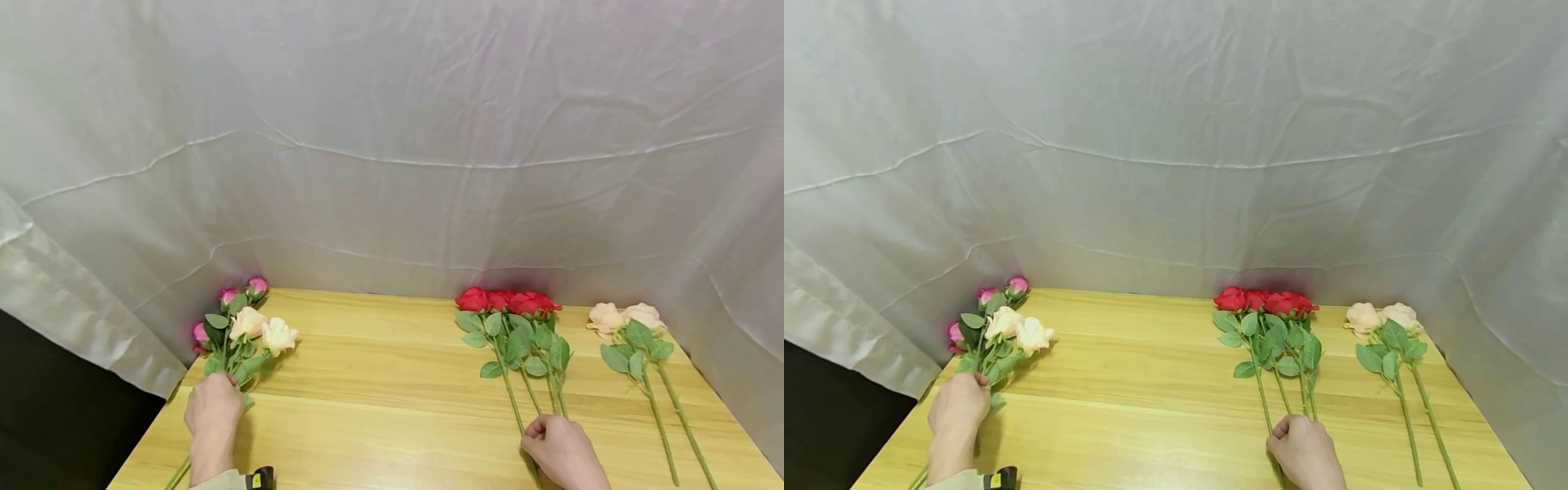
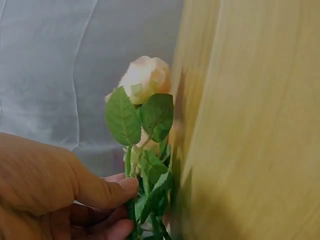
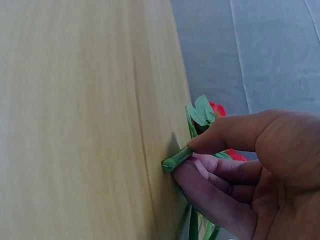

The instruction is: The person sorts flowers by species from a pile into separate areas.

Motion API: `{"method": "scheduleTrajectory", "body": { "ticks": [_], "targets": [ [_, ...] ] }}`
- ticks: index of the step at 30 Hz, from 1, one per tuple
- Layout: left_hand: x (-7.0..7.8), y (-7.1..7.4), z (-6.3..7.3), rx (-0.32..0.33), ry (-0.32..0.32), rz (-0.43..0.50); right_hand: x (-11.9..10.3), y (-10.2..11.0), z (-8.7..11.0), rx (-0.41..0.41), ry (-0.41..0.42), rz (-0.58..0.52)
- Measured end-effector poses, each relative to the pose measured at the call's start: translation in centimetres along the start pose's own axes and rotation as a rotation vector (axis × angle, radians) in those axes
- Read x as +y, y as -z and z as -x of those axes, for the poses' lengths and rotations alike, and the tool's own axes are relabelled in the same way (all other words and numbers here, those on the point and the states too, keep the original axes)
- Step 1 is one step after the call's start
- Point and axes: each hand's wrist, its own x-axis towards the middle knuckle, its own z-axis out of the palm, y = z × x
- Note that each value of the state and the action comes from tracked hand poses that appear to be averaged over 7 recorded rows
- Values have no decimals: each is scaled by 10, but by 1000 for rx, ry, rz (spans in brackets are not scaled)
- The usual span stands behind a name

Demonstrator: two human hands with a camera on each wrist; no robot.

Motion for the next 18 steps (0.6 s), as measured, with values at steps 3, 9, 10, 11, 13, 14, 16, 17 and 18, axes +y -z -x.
{"method": "scheduleTrajectory", "body": {
  "ticks": [3, 9, 10, 11, 13, 14, 16, 17, 18],
  "targets": [
    [6, 2, 3, 49, -23, 23, 0, 0, 1, 10, -1, -10],
    [23, 2, 12, 176, -56, 102, -1, 1, 2, 27, 5, -17],
    [26, 1, 14, 194, -63, 112, -1, 1, 2, 25, 5, -17],
    [29, 1, 15, 213, -72, 122, -1, 1, 3, 24, 5, -16],
    [34, 0, 18, 251, -97, 144, -1, 1, 3, 19, 4, -16],
    [36, 0, 19, 272, -112, 155, -1, 1, 2, 18, 4, -15],
    [41, -1, 21, 318, -150, 177, -1, 0, 2, 18, 6, -12],
    [43, -1, 21, 340, -168, 190, -1, 0, 2, 21, 10, -9],
    [45, -1, 22, 364, -187, 202, -1, 0, 2, 23, 14, -7]
  ]
}}
